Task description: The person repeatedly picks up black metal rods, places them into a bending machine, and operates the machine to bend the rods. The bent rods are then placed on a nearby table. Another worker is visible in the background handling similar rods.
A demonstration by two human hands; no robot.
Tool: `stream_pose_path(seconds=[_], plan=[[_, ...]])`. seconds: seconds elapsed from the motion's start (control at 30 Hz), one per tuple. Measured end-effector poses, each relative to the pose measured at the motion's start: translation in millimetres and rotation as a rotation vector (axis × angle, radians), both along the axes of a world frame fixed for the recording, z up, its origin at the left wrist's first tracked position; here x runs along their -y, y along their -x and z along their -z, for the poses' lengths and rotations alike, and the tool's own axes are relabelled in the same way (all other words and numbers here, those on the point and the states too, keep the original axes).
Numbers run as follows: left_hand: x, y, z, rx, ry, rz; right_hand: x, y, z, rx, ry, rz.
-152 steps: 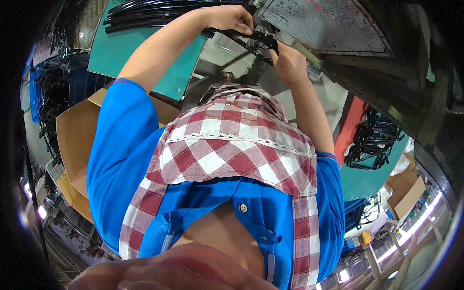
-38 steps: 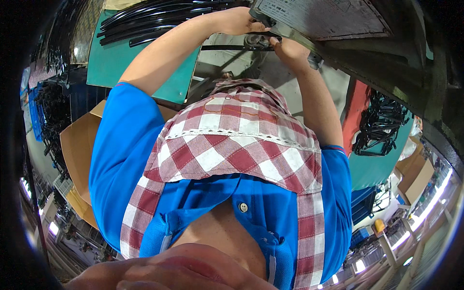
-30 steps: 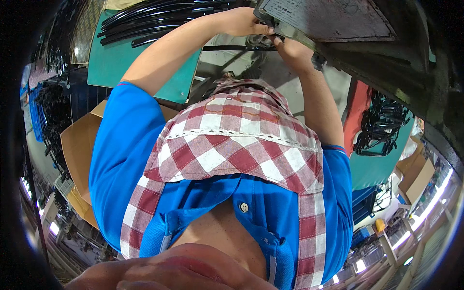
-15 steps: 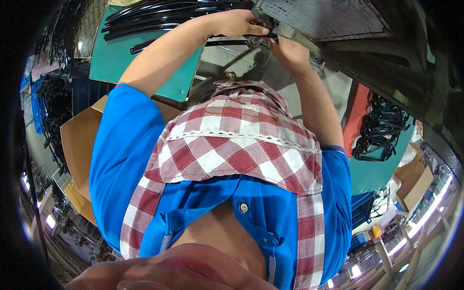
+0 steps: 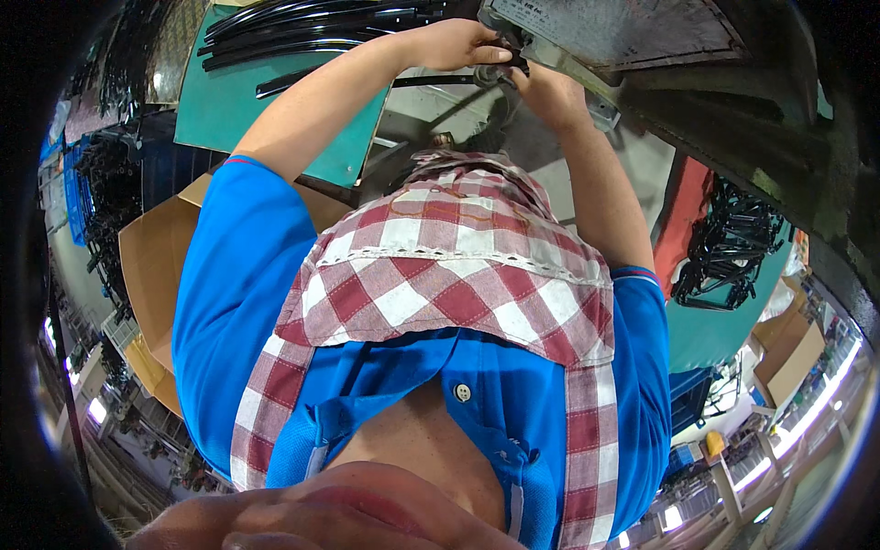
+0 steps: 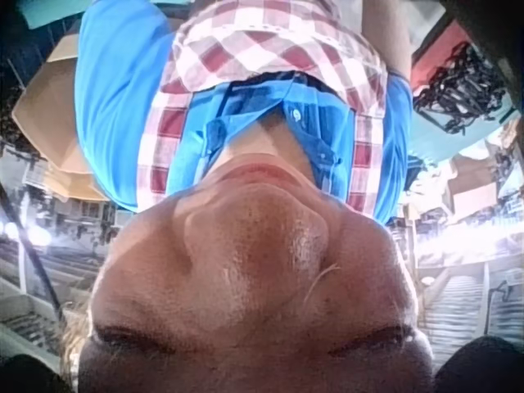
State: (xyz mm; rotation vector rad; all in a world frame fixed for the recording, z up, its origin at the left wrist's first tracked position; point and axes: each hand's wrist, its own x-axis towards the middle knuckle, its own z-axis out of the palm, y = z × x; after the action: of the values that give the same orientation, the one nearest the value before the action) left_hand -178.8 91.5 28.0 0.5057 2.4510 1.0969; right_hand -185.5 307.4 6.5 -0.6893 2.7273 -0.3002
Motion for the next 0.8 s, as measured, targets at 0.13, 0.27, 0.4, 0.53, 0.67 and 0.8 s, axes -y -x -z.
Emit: stream_pose_path(seconds=[0.13,0.27,0.4,0.53,0.67,0.8], plan=[[-3,-5,8,-0.088,0.168,0.024,3,-3,-9,0.070,0.020,-0.023],[6,-3,13,0.007,0.051,0.053,2,-1,-10,0.089,-0.069,0.009],[12,8,2,0.211,0.002,0.094,-3,0,-9,0.057,-0.083,0.036],[12,18,3,0.253,0.069,0.065,-1,-3,-12,0.122,-0.221,0.156],[-13,28,1,0.273,0.012,0.077,-25,0,-20,0.085,-0.170,0.151],[-16,31,5,0.231,0.020,0.182,-38,0,-11,0.010,-0.140,0.131]])
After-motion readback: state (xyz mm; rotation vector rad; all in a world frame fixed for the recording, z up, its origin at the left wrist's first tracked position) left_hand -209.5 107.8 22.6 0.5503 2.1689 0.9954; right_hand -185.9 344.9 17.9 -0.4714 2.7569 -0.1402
